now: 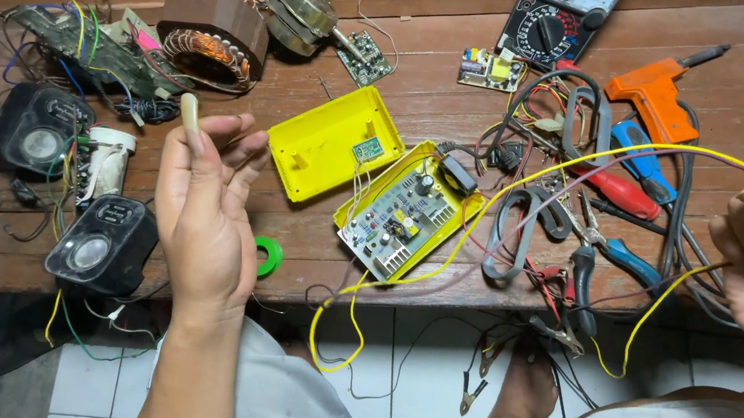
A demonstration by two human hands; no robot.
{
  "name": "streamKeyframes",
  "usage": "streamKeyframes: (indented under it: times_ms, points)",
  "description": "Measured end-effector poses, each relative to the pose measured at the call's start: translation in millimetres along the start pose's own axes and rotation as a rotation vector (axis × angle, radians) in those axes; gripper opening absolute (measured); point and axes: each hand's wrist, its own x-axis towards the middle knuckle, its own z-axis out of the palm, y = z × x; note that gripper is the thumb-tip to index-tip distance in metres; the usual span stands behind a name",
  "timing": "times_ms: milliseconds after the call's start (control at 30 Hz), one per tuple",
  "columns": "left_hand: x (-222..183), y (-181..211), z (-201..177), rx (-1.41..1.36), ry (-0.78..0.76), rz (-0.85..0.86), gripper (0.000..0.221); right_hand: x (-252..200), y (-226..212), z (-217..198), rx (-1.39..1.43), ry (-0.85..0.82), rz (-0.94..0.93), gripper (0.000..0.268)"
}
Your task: Preparing and connecting wires to an electronic circuit board using pliers on a workbench.
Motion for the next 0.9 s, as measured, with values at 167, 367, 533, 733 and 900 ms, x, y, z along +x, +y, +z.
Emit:
streamKeyframes:
  times_ms: [167,367,533,733,900]
  points:
    - [2,-2,-1,-0.051,0.033,-0.083,0.024,0,-20,23,-0.024,-0.016,-0.061,0.026]
    - [0,-5,-3,-0.029,-0.004,-0.042,0.021,3,-8,10,0.025,0.028,-0.065,0.020]
    - [-5,-8,2,-0.014,-0.005,-0.067,0.023,3,-31,25,-0.045,-0.016,-0.023,0.043]
    - [-24,-3,19,0.204,-0.346,0.050,0.029,-13,-18,7,-0.067,-0.021,0.054,0.015]
    - [-33,-8,26,0.314,-0.475,-0.009,0.030,-22,-47,29,-0.848,-0.318,0.019,0.016]
